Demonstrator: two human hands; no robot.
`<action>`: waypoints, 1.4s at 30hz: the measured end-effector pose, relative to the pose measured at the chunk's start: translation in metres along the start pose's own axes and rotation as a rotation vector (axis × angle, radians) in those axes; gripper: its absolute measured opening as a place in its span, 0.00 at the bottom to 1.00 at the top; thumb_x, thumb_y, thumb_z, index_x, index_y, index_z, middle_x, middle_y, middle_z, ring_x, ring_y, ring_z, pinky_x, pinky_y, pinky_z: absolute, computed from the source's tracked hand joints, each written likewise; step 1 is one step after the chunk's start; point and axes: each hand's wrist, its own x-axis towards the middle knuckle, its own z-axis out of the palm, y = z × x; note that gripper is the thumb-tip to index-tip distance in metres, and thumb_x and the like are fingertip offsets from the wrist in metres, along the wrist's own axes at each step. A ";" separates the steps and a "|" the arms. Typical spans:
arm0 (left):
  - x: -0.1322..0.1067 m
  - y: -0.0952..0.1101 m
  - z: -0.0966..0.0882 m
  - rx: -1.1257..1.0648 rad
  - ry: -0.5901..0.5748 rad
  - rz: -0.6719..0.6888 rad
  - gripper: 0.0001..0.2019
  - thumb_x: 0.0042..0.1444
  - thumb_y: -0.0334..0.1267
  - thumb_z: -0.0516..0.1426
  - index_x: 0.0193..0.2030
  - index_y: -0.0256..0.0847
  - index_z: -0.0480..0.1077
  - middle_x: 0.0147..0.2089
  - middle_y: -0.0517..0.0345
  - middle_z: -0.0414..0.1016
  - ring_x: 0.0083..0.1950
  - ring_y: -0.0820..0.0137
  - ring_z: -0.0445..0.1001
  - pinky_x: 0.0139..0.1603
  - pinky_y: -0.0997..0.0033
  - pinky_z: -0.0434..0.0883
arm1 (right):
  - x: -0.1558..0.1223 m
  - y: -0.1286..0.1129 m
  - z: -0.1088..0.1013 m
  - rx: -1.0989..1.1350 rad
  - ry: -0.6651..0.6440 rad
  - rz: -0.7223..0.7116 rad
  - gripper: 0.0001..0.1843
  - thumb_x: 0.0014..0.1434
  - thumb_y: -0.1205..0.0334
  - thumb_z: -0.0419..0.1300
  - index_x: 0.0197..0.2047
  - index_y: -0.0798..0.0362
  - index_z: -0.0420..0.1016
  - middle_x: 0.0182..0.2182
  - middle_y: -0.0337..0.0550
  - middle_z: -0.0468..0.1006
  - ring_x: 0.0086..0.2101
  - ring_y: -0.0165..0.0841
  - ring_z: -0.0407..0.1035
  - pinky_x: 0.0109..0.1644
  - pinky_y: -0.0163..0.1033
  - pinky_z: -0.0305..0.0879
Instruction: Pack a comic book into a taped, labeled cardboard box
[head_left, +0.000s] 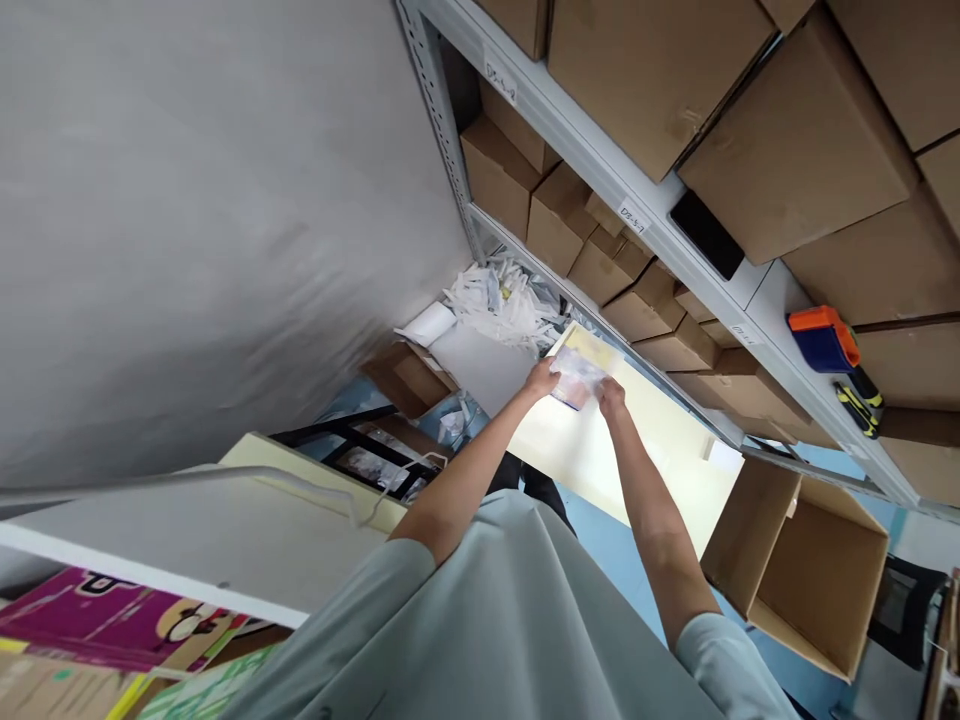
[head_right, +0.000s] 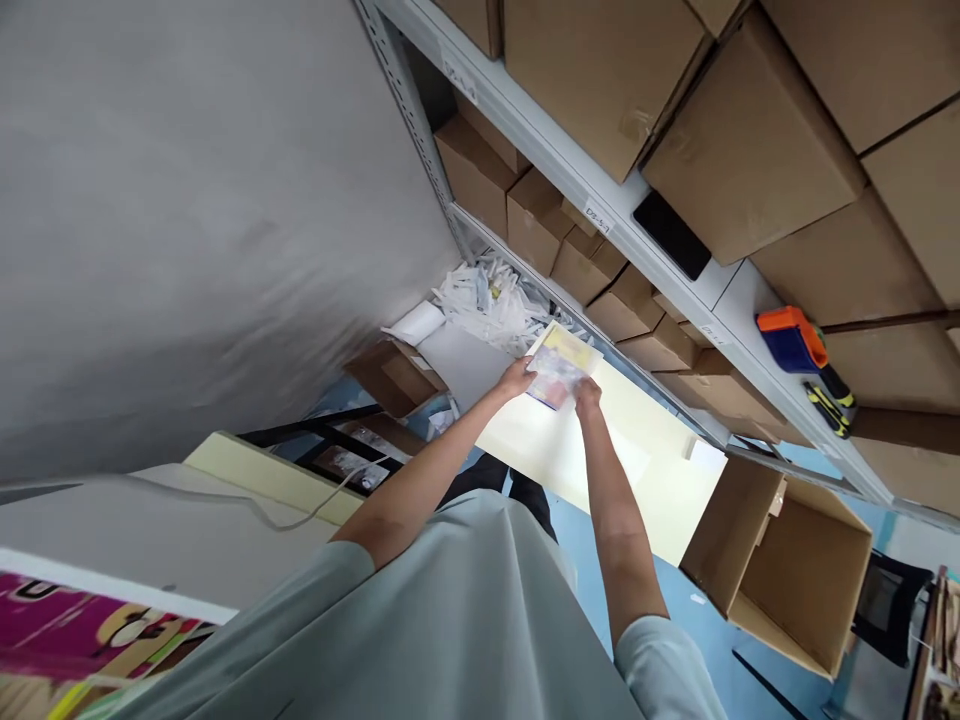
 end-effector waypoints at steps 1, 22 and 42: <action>-0.005 0.000 -0.002 -0.020 0.012 0.008 0.24 0.51 0.28 0.65 0.56 0.40 0.81 0.60 0.44 0.85 0.66 0.50 0.80 0.74 0.51 0.71 | -0.005 -0.003 -0.006 -0.002 -0.004 0.000 0.20 0.74 0.52 0.67 0.62 0.53 0.78 0.58 0.50 0.81 0.53 0.41 0.80 0.57 0.51 0.81; -0.349 -0.022 -0.111 -0.418 0.725 0.429 0.21 0.53 0.32 0.60 0.54 0.40 0.81 0.53 0.47 0.88 0.48 0.63 0.86 0.59 0.54 0.82 | -0.197 -0.013 -0.095 -0.129 -0.858 -0.225 0.30 0.53 0.40 0.77 0.55 0.42 0.83 0.64 0.52 0.83 0.65 0.49 0.77 0.76 0.60 0.68; -0.665 -0.193 -0.173 -0.633 1.510 0.372 0.22 0.55 0.44 0.67 0.56 0.40 0.80 0.56 0.43 0.86 0.54 0.58 0.86 0.63 0.51 0.81 | -0.465 0.130 -0.013 -0.650 -1.558 -0.291 0.29 0.54 0.37 0.78 0.53 0.46 0.87 0.53 0.51 0.89 0.53 0.48 0.83 0.62 0.52 0.78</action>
